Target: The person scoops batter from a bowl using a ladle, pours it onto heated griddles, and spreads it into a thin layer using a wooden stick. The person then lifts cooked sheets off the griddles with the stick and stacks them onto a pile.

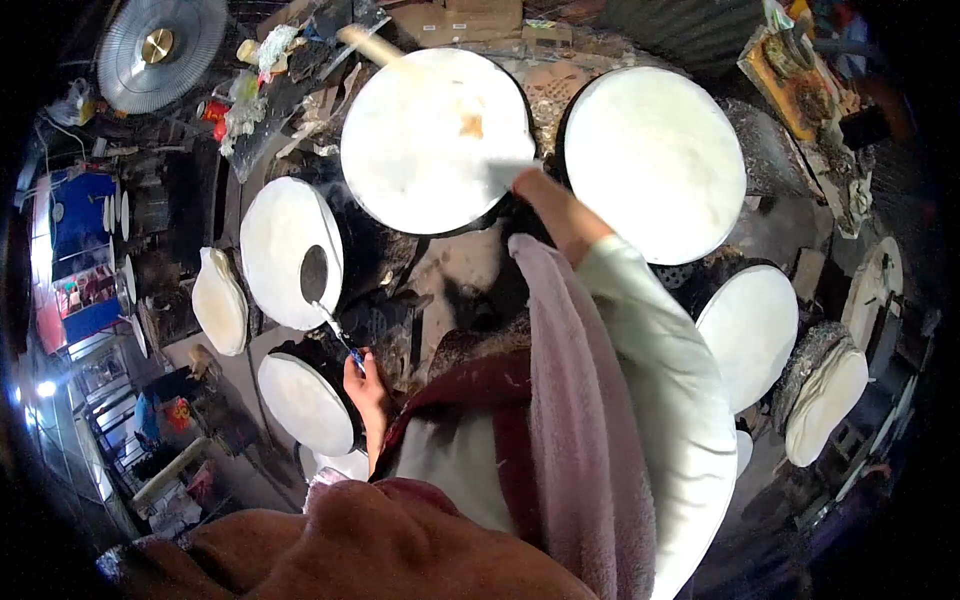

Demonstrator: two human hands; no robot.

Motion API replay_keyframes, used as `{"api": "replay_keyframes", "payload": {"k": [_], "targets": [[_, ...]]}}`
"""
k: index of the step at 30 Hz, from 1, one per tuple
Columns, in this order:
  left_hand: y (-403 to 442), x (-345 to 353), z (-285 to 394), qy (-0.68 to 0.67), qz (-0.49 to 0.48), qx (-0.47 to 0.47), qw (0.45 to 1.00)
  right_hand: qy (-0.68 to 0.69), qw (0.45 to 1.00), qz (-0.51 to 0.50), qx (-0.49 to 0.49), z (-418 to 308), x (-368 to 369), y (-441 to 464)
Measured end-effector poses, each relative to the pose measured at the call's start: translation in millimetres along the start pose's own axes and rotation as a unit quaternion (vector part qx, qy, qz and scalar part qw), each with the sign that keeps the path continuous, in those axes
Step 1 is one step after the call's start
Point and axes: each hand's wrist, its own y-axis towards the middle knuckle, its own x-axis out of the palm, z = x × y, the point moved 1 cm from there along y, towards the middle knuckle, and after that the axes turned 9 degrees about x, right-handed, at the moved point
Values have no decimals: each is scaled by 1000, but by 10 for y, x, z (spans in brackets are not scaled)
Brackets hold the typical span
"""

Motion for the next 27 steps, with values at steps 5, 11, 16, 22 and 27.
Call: {"api": "replay_keyframes", "payload": {"k": [5, 11, 16, 22, 27], "targets": [[120, 153, 195, -35, -5, -10, 999, 321, 934, 29, 155, -22, -448, -1311], [247, 394, 39, -123, -74, -17, 989, 442, 819, -155, 331, 41, -602, -1789], [169, 466, 267, -149, -68, -45, 986, 372, 875, -112, 289, 393, -765, -1436], [360, 578, 346, -161, -85, -34, 983, 345, 888, -169, 252, 199, -821, -1455], [1118, 822, 419, -162, -174, -2, 971, 249, 954, -89, 142, 644, -569, -1134]]}}
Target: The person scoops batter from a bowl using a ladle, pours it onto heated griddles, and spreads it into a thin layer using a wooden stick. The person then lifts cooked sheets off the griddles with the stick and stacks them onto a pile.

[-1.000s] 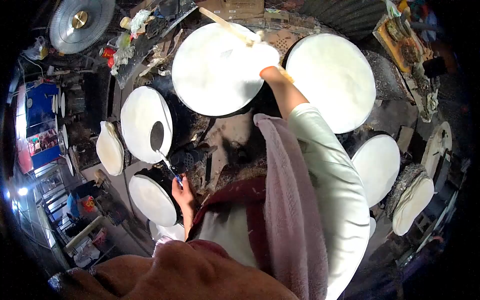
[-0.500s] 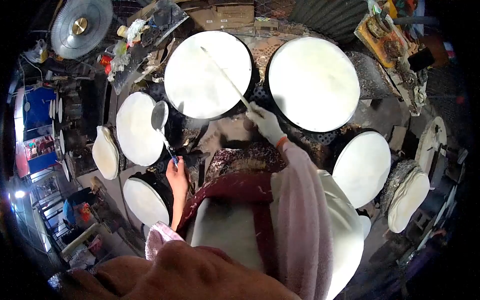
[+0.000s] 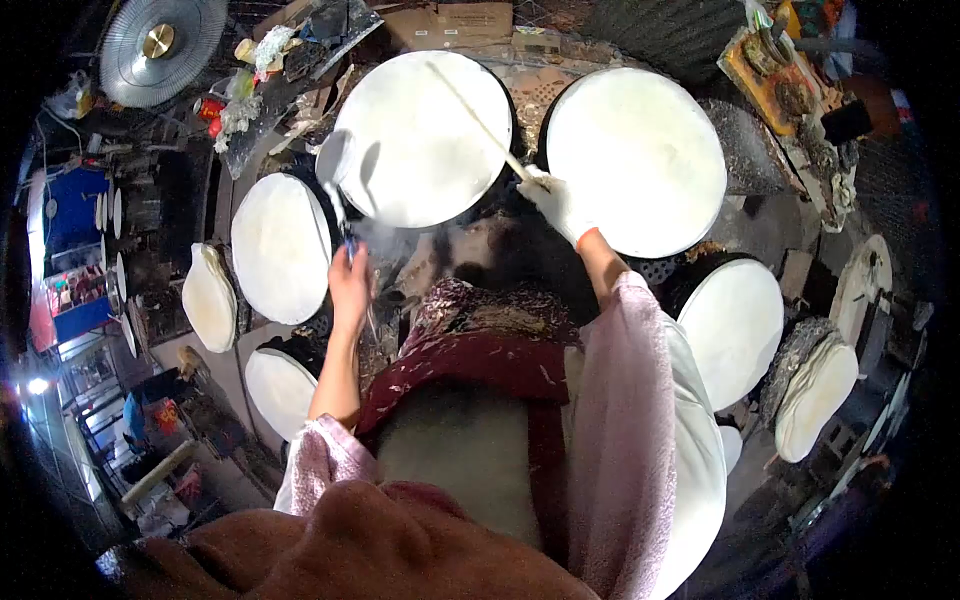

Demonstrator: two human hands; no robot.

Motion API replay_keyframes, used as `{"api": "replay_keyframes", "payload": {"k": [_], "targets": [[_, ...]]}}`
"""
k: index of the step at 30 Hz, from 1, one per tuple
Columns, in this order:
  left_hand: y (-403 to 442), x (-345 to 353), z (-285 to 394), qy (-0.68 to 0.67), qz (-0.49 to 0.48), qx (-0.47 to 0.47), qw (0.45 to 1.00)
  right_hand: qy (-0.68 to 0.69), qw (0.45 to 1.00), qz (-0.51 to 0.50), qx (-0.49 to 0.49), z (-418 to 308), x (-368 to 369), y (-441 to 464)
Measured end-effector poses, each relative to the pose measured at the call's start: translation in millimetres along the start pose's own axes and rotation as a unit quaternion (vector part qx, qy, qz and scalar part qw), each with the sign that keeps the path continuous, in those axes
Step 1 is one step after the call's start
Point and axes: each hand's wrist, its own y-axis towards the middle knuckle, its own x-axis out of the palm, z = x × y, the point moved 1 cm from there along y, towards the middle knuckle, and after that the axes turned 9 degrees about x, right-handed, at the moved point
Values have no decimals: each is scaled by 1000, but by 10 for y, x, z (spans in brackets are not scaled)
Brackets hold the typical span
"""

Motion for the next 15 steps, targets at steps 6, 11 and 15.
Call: {"api": "replay_keyframes", "payload": {"k": [6, 11, 15], "targets": [[1510, 431, 192, -64, -157, 9, 986, -52, 994, -5, 98, -408, 300, -762], [2024, 684, -58, -95, -260, -60, 959, 137, 976, 162, 53, 177, 626, -1185], [1560, 463, -8, -84, -272, -124, 951, 278, 937, 73, 199, 27, 1405, -1169]]}}
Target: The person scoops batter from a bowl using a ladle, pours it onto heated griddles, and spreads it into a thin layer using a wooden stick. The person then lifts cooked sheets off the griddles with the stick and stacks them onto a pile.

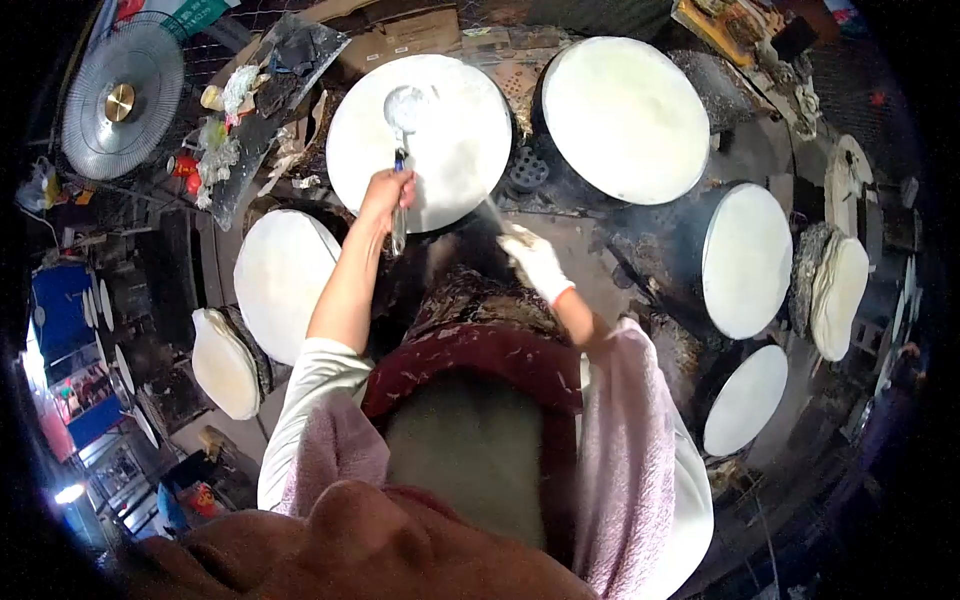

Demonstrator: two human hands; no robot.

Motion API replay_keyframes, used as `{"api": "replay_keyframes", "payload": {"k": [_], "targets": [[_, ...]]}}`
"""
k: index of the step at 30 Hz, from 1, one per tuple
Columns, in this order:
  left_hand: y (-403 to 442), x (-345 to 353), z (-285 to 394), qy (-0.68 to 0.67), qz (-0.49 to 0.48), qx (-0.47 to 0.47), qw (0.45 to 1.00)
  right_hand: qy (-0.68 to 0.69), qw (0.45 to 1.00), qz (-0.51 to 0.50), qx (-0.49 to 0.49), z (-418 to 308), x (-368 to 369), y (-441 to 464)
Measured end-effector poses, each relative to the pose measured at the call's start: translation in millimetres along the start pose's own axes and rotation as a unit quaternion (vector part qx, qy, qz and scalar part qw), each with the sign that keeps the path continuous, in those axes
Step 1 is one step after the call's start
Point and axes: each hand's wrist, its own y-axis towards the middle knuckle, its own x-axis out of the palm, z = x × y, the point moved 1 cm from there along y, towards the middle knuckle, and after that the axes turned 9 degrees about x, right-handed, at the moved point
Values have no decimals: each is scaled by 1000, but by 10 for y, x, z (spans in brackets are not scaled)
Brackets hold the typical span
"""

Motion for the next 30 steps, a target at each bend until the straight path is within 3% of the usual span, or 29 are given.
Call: {"api": "replay_keyframes", "payload": {"k": [3, 4, 6, 7, 11, 14, 15, 16, 18, 19, 20, 23, 24, 25, 26, 27, 28, 29, 30], "targets": [[-350, -38, -123, -54, 19, -41, 998, -38, 996, -66, 54, -216, 277, 73], [-441, -56, -141, -65, 39, -51, 996, -67, 996, -31, 57, -524, 333, -131], [-576, -111, -129, -88, 43, -57, 994, 18, 993, 25, -114, -350, 227, 289], [-618, -148, -140, -100, 39, -62, 992, 11, 986, 6, -168, -303, 128, 470], [-695, -197, -76, -164, 24, -94, 982, -90, 984, -92, -121, -459, 142, 236], [-701, -205, -33, -203, 13, -106, 973, -225, 948, 2, -226, -375, -172, 184], [-709, -197, -10, -211, 15, -107, 972, -89, 981, 23, -169, -385, -133, 40], [-721, -179, -3, -214, 15, -109, 971, 49, 982, 57, -175, -312, -36, -63], [-713, -146, 14, -217, 15, -113, 969, -28, 988, 27, -149, 260, -125, 339], [-680, -152, -17, -233, 3, -111, 966, -136, 981, 40, -131, 267, 80, 240], [-665, -128, -8, -250, 16, -113, 961, -61, 995, -12, -74, 437, 262, 348], [-592, -82, -28, -294, 64, -112, 947, -51, 993, -91, 55, -128, 768, -256], [-571, -151, -53, -325, 104, -95, 935, -47, 990, -104, 77, -234, 772, -251], [-735, -259, 38, -260, 75, -21, 962, -39, 988, -115, 100, -298, 748, -228], [-978, -426, 114, -194, 35, 52, 979, -39, 992, -114, 41, -313, 601, -187], [-1042, -633, -4, -386, -63, 63, 918, -7, 995, -85, -57, -314, 486, -75], [-1110, -837, -122, -588, -167, 14, 791, 12, 991, -31, -132, -283, 421, -1], [-1183, -1043, -241, -697, -256, -64, 667, 22, 978, 28, -205, -251, 355, 68], [-1309, -1184, -312, -538, -123, 3, 834, -126, 969, 56, -203, -234, 339, 5]]}}
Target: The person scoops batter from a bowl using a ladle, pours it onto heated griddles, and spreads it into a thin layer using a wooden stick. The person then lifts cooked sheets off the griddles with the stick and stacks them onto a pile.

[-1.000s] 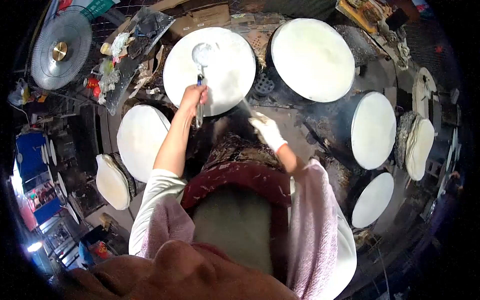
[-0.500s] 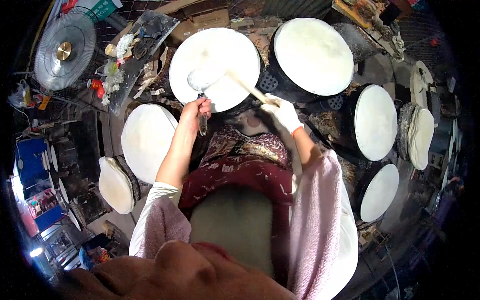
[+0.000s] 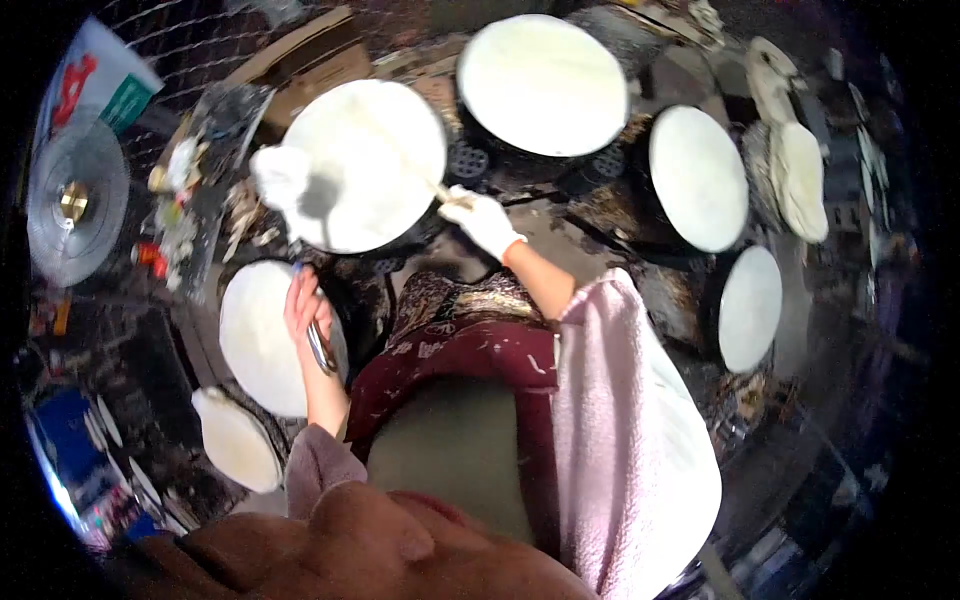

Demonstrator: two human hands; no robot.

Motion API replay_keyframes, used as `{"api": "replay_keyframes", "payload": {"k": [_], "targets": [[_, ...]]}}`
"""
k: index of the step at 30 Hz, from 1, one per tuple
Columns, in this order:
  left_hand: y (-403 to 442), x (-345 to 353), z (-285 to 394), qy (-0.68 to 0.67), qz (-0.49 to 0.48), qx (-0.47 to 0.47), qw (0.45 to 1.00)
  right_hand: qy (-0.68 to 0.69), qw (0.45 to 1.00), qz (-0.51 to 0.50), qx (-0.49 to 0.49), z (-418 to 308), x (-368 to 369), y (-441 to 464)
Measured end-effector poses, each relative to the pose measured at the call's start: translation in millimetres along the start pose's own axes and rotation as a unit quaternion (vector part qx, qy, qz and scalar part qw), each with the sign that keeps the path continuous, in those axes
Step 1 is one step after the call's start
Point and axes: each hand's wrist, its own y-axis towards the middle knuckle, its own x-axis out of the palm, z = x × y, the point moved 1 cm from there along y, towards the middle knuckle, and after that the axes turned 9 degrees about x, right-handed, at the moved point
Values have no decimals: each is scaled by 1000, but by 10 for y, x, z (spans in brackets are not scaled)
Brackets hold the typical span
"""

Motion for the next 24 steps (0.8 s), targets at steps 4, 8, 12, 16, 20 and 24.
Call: {"api": "replay_keyframes", "payload": {"k": [4, 8, 12, 16, 20, 24], "targets": [[-107, 520, 189, 142, -88, -3, 986, -265, 955, -130, 40, -109, 73, -369], [16, 591, 161, 84, -24, -44, 995, -232, 967, 30, 101, 154, -317, -629], [-18, 643, -101, 303, 42, -9, 952, -304, 950, 66, -11, 134, -1001, -1173], [-9, 687, -380, 231, 9, -21, 973, -224, 879, 412, 85, 238, -1919, -1580], [129, 934, -828, 112, -33, -38, 992, -254, 815, 498, 151, 797, -2885, -1757], [264, 1272, -1275, 2, -47, -36, 998, -344, 796, 476, 147, 1117, -3429, -1686]]}}
